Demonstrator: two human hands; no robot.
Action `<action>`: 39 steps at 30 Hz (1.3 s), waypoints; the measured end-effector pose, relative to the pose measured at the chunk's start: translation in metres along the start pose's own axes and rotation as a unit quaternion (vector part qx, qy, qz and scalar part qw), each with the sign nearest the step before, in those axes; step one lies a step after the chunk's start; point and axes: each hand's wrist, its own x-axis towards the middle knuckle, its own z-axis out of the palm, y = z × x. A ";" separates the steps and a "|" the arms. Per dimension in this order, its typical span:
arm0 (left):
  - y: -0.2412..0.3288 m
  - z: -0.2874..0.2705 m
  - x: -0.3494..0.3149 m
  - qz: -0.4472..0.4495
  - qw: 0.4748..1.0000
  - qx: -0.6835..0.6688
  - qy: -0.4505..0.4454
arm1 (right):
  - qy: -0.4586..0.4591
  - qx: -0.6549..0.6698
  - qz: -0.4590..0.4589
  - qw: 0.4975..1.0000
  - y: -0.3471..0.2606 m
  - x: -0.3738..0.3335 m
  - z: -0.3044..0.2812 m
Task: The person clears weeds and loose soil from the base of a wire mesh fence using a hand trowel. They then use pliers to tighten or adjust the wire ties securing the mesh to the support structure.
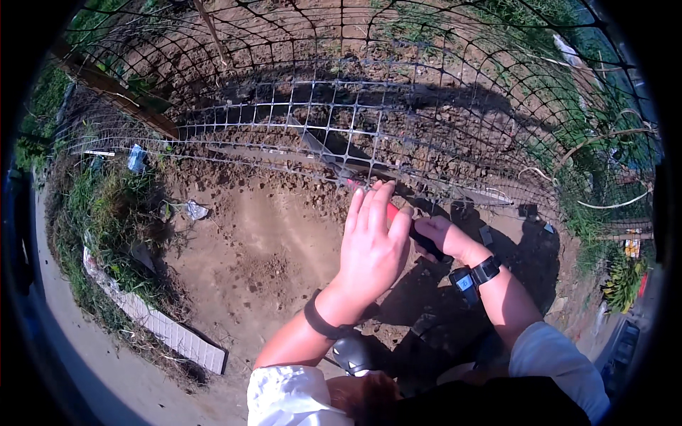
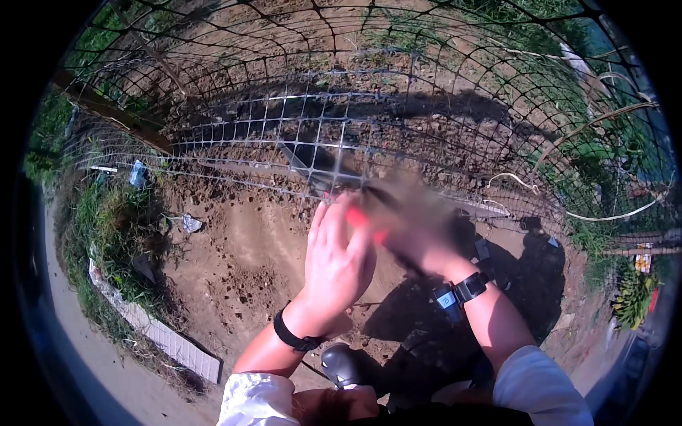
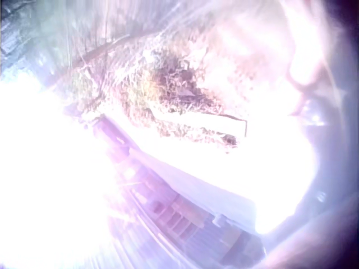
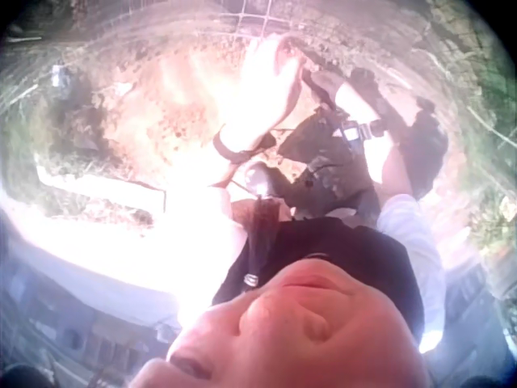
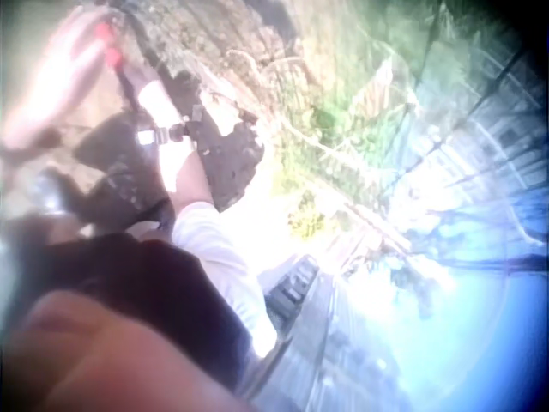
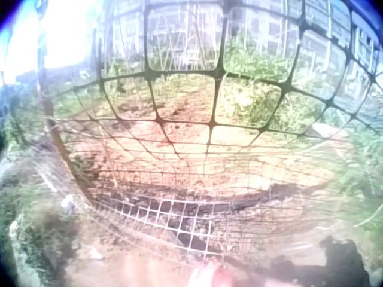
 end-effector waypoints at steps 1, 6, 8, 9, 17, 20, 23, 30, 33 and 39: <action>0.000 0.000 -0.001 0.000 1.000 -0.001 -0.002 | 0.019 -0.026 -0.093 0.995 -0.002 -0.007 -0.003; 0.002 0.004 0.000 0.000 1.000 0.012 -0.008 | 0.080 -0.228 -0.282 0.928 0.016 0.007 -0.044; 0.004 0.006 0.000 -0.003 1.000 0.027 0.004 | 0.095 -0.116 -0.192 0.970 0.012 0.008 -0.033; 0.004 0.005 0.000 -0.003 1.000 0.028 0.003 | 0.095 -0.115 -0.193 0.970 0.008 0.007 -0.026; 0.013 0.000 -0.001 0.007 0.998 0.050 0.029 | 0.244 0.009 -0.202 0.949 0.127 0.054 -0.036; 0.008 -0.001 -0.004 0.010 0.998 0.058 0.025 | 0.241 -0.248 -0.295 0.890 0.099 0.023 -0.023; 0.011 0.003 -0.005 0.009 0.998 0.063 0.021 | 0.103 -0.262 -0.144 0.949 0.137 -0.004 -0.021; 0.011 0.003 -0.010 0.009 0.997 0.072 -0.005 | 0.128 -0.020 -0.106 0.986 0.069 -0.011 -0.074; 0.014 0.005 -0.005 0.010 0.997 0.076 -0.002 | 0.162 0.102 -0.211 0.959 0.054 0.009 -0.067; 0.015 0.005 -0.006 0.010 0.996 0.087 0.011 | 0.159 -0.095 -0.137 0.973 0.101 -0.039 -0.029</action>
